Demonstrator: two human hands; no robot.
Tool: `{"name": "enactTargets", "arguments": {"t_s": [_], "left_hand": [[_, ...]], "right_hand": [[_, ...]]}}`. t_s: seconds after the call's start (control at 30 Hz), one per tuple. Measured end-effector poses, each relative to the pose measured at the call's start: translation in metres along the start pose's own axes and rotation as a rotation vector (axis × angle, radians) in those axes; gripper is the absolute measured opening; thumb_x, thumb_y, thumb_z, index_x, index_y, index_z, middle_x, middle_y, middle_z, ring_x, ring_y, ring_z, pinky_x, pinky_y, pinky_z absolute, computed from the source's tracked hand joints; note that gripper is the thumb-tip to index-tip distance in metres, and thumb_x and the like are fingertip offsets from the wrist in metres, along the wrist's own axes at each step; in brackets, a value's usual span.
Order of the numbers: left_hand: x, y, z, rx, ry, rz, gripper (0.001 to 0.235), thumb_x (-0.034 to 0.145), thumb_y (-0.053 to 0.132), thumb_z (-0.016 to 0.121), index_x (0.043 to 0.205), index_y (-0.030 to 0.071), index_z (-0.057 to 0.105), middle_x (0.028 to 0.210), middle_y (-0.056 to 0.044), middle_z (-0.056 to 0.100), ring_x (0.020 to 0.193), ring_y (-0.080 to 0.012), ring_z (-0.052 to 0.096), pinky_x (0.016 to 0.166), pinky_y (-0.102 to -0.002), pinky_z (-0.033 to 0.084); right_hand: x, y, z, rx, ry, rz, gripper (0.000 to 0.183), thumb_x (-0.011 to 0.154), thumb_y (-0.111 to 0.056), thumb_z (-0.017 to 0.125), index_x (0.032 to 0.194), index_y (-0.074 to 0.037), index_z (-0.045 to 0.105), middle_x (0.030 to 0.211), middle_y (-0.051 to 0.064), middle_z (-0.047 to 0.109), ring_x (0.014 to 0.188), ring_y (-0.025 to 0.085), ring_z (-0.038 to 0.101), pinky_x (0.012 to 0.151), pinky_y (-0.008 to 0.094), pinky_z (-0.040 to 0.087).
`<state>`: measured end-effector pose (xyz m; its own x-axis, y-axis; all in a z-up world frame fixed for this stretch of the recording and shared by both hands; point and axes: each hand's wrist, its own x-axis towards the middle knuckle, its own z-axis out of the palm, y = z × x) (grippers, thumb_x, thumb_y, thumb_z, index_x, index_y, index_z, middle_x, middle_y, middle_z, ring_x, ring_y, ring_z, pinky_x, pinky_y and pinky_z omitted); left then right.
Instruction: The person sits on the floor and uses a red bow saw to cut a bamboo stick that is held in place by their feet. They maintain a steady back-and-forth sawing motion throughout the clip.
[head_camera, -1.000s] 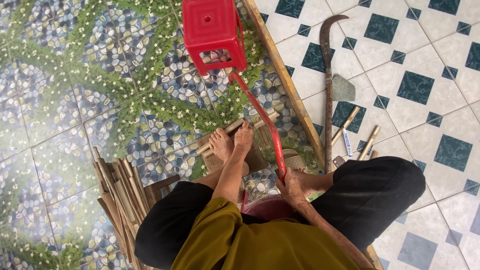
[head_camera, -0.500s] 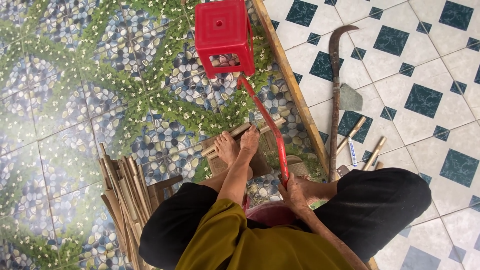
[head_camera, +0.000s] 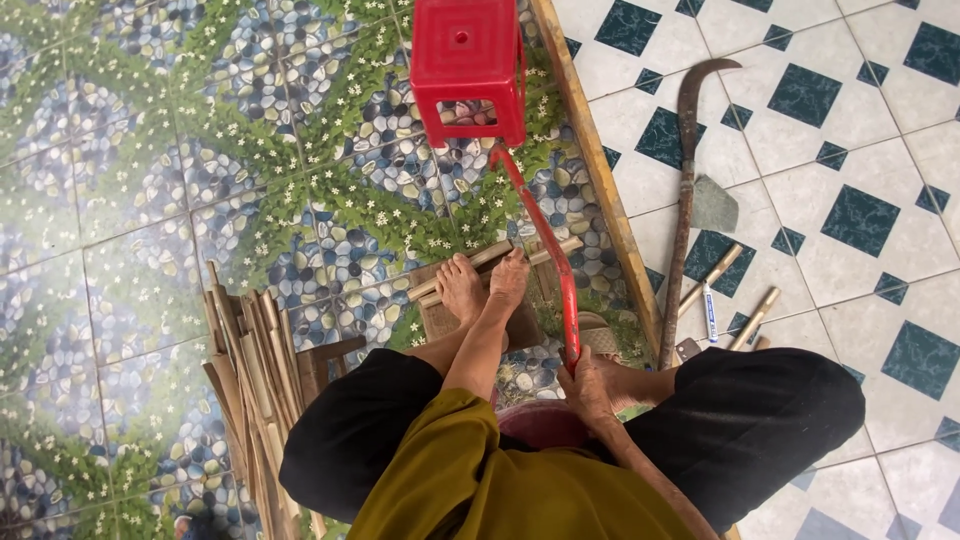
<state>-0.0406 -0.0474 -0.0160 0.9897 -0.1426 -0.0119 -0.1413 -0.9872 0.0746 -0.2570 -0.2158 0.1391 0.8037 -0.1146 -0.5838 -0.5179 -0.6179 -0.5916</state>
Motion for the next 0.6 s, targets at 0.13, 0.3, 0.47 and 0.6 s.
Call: {"name": "enactTargets", "arguments": {"t_s": [0.13,0.3,0.47,0.6], "left_hand": [[0.0,0.003,-0.01,-0.135,0.028,0.003,0.009,0.097,0.008,0.053,0.088,0.006,0.056,0.102,0.0,0.053,0.066,-0.0237,0.065,0.05,-0.033,0.058],[-0.007,-0.001,-0.013,-0.128,-0.003,0.038,0.004,0.096,0.004,0.053,0.092,0.004,0.054,0.098,-0.006,0.054,0.068,-0.0296,0.065,0.048,-0.043,0.057],[-0.008,-0.006,-0.017,-0.122,0.006,0.036,0.008,0.097,0.008,0.053,0.089,0.007,0.056,0.097,-0.002,0.054,0.067,-0.0331,0.063,0.049,-0.047,0.057],[-0.003,-0.007,0.021,-0.202,0.1,0.046,0.009,0.096,0.004,0.049,0.087,0.005,0.052,0.089,-0.006,0.053,0.063,-0.0356,0.059,0.047,-0.05,0.054]], "right_hand": [[-0.003,0.004,0.002,0.01,0.004,0.024,0.049,0.087,-0.044,0.064,0.125,-0.018,0.047,0.095,0.024,0.073,0.1,0.042,0.071,0.083,0.052,0.056],[-0.002,0.004,0.003,0.016,0.013,0.012,0.048,0.088,-0.04,0.065,0.126,-0.016,0.046,0.094,0.025,0.073,0.099,0.044,0.071,0.082,0.054,0.056],[0.005,0.006,0.013,-0.091,0.121,-0.058,0.04,0.084,-0.043,0.067,0.115,-0.021,0.052,0.085,0.018,0.074,0.09,0.038,0.074,0.075,0.048,0.057],[0.026,0.036,0.037,-0.055,0.161,-0.003,0.036,0.081,-0.045,0.065,0.107,-0.022,0.053,0.083,0.019,0.074,0.09,0.037,0.074,0.075,0.048,0.056]]}}
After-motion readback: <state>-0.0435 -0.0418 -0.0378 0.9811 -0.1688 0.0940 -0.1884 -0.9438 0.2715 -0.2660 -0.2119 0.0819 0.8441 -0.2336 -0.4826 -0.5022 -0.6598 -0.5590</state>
